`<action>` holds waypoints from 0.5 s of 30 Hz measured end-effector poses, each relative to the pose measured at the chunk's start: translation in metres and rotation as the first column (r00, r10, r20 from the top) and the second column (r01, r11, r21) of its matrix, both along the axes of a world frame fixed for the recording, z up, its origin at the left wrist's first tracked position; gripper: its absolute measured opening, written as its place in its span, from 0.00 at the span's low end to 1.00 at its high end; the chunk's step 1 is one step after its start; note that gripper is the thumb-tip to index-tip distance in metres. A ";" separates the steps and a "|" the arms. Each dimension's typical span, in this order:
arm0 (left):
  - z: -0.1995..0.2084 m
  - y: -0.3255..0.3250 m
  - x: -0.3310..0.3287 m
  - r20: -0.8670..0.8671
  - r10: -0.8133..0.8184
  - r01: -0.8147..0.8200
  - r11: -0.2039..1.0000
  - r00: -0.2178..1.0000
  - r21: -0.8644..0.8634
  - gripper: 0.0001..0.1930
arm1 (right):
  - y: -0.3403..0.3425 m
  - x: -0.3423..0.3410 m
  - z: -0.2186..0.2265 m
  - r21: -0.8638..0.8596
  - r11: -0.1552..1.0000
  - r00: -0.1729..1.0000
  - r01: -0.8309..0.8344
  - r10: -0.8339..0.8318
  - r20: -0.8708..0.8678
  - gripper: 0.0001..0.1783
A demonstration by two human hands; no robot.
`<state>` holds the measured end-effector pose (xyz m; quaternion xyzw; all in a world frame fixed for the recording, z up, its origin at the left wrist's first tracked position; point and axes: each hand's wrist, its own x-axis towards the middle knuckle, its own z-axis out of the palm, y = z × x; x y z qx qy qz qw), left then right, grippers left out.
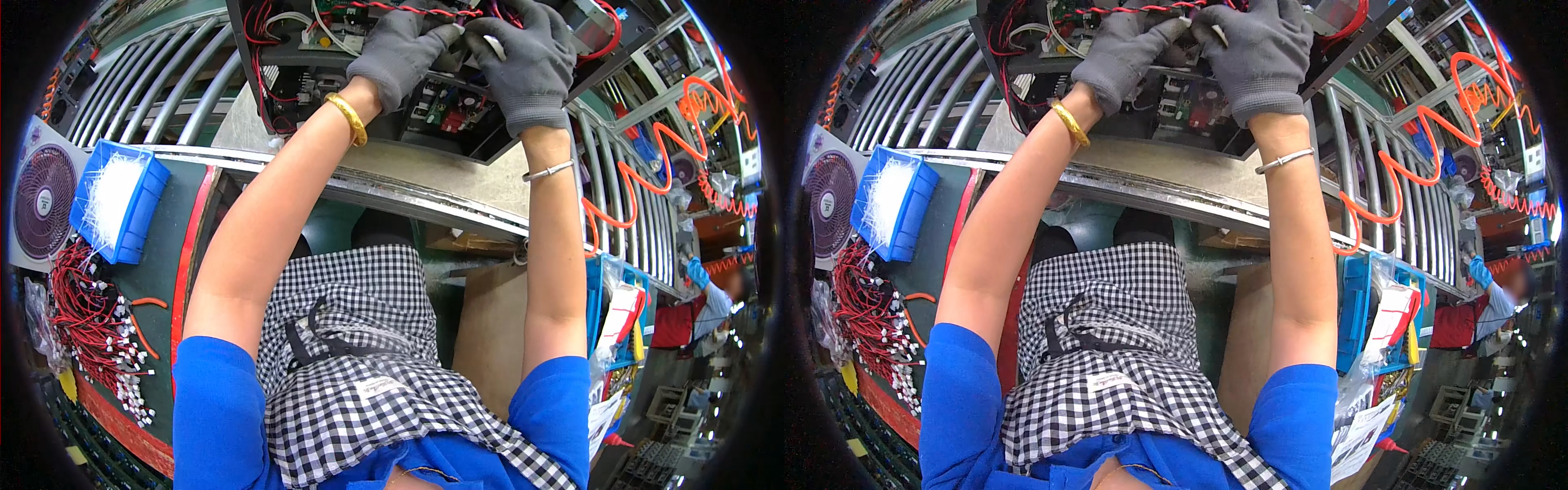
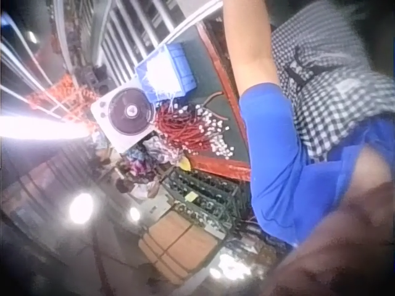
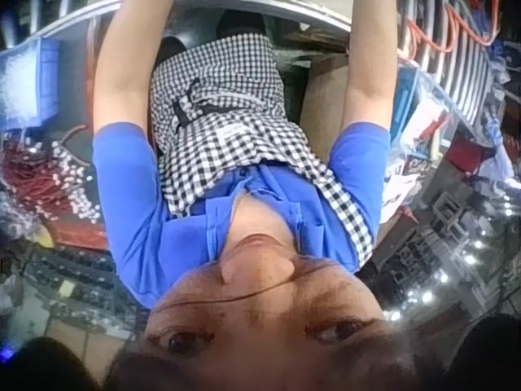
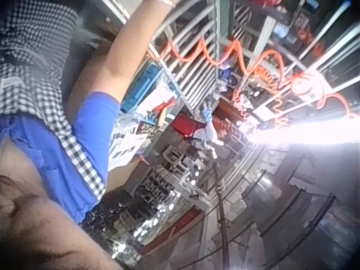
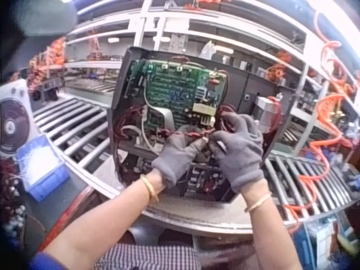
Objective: The person assembles an electronic component by connecting wires and connectors to a circuit board, using a screwdriver to secure the connections.
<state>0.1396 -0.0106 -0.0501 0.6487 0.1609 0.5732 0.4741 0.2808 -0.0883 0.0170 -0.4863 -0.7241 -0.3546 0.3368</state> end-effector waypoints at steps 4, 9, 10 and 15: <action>0.006 -0.001 -0.004 -0.065 0.080 -0.078 0.997 0.995 0.019 0.11 | 0.007 -0.005 -0.003 0.161 0.987 1.000 0.018 -0.016 -0.018 0.06; 0.006 0.000 -0.008 -0.058 -0.002 -0.004 0.993 0.998 -0.116 0.10 | 0.009 -0.020 -0.005 0.130 0.977 0.983 0.171 -0.159 -0.093 0.08; 0.006 0.000 -0.010 -0.054 -0.003 -0.003 0.993 0.999 -0.121 0.10 | 0.010 -0.022 -0.004 0.126 0.977 0.983 0.171 -0.161 -0.089 0.08; 0.004 0.004 -0.016 0.017 -0.023 0.025 0.986 1.000 -0.165 0.09 | 0.013 -0.027 -0.003 0.130 0.965 0.972 0.226 -0.216 -0.089 0.08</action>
